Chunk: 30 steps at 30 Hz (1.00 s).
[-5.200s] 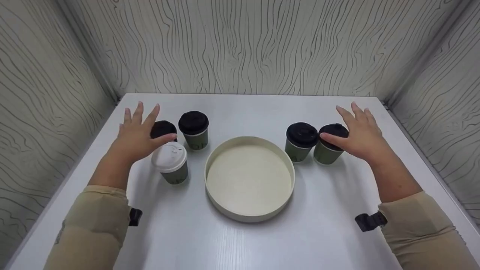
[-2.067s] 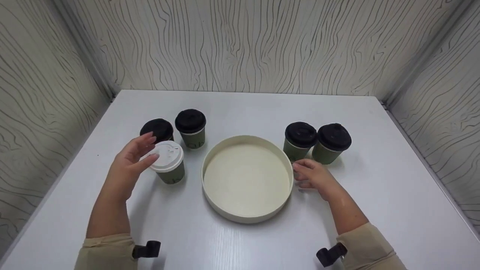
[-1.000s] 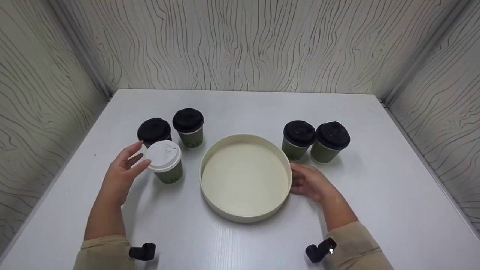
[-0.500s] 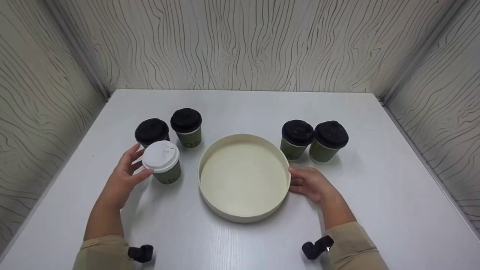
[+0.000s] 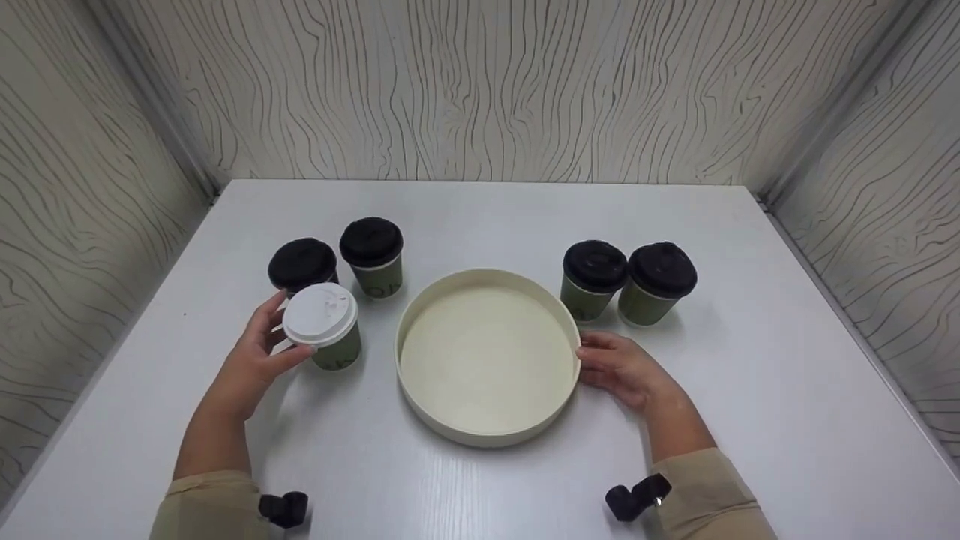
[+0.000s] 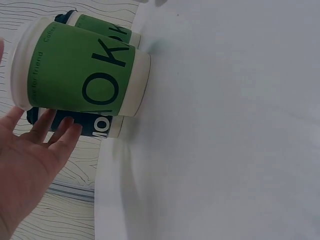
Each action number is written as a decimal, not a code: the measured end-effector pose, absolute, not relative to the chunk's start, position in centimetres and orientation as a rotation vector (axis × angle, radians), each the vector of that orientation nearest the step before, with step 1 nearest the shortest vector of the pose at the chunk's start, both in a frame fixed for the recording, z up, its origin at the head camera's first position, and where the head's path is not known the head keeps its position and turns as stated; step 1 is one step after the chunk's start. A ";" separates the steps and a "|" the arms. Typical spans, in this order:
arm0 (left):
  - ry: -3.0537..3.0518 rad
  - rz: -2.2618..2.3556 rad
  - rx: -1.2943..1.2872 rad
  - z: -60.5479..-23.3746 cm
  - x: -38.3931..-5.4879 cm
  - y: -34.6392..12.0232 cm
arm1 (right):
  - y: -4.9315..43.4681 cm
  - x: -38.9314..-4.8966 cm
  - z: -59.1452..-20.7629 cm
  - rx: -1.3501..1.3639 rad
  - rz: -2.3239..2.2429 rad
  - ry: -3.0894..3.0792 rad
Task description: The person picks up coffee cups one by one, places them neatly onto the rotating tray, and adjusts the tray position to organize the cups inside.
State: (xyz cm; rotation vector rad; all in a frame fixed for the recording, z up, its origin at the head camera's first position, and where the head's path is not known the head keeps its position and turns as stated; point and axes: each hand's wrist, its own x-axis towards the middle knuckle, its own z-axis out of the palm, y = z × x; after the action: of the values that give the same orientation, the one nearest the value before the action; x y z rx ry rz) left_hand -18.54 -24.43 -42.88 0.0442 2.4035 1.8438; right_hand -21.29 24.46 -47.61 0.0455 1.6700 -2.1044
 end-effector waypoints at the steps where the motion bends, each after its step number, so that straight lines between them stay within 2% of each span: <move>1: 2.407 1.841 0.040 -42.9 -18.6 -24.4 | 24.5 -21.3 -47.6 0.036 -2.107 1.673; 30: 2.461 1.809 -0.001 -43.4 -19.1 -23.6 | 24.5 -21.2 -47.7 -0.035 -2.090 1.706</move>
State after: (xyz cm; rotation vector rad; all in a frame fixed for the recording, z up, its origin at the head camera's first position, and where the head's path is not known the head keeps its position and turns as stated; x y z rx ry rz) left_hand -19.10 -23.57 -43.37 -0.0015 2.4613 1.8093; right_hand -21.24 24.46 -47.71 -0.0346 1.7058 -2.0903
